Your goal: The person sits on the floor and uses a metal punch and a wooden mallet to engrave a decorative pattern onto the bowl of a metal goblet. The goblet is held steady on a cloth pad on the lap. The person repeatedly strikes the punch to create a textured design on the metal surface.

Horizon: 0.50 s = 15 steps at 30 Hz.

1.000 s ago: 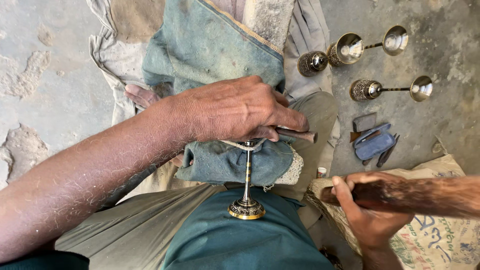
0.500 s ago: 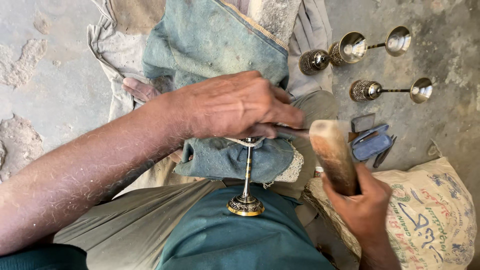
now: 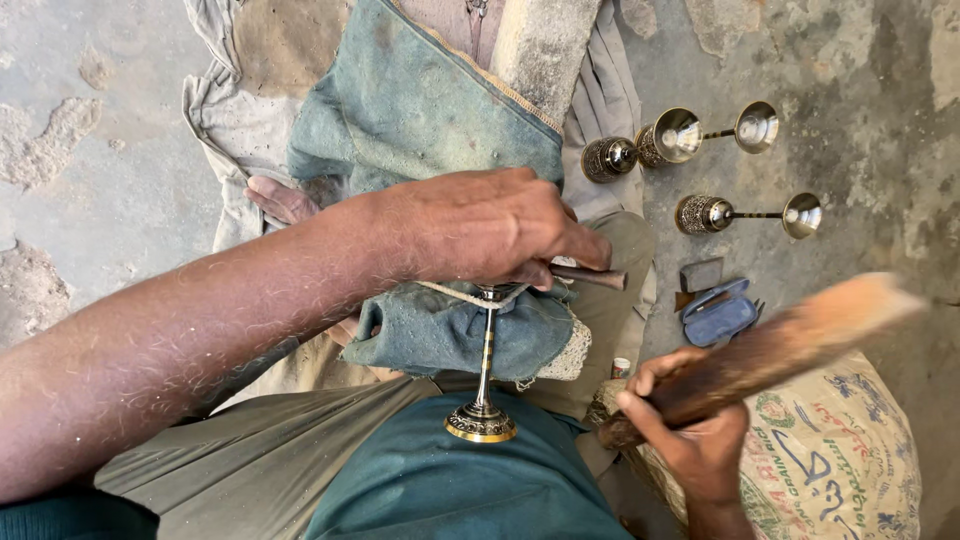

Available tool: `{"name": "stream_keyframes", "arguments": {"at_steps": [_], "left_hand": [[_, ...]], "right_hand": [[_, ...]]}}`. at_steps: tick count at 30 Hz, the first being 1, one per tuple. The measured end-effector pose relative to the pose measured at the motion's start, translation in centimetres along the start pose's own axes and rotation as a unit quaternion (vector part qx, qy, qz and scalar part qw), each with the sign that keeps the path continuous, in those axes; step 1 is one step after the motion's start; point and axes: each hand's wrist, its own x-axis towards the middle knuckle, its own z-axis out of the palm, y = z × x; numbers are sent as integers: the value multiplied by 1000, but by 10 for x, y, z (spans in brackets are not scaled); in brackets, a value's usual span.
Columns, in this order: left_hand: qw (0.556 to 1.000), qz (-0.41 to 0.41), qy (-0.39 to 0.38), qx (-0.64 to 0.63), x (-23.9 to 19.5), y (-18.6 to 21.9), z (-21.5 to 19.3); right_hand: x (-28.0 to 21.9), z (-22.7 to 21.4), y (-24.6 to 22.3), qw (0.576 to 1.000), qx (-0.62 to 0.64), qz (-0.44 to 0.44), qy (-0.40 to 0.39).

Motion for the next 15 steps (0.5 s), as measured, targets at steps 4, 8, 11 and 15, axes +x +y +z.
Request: {"name": "stream_keyframes", "arguments": {"at_steps": [4, 8, 11, 15], "left_hand": [[999, -27, -36, 4, 7, 6, -9], [998, -13, -61, 28, 10, 12, -8], [998, -17, -57, 31, 9, 11, -5], [999, -9, -47, 5, 8, 5, -4]], "right_hand": [[1, 3, 4, 992, -103, -54, 51], [1, 4, 6, 959, -267, -18, 89], [4, 3, 5, 974, -186, -27, 125], [3, 0, 4, 910, -399, -94, 64]]}}
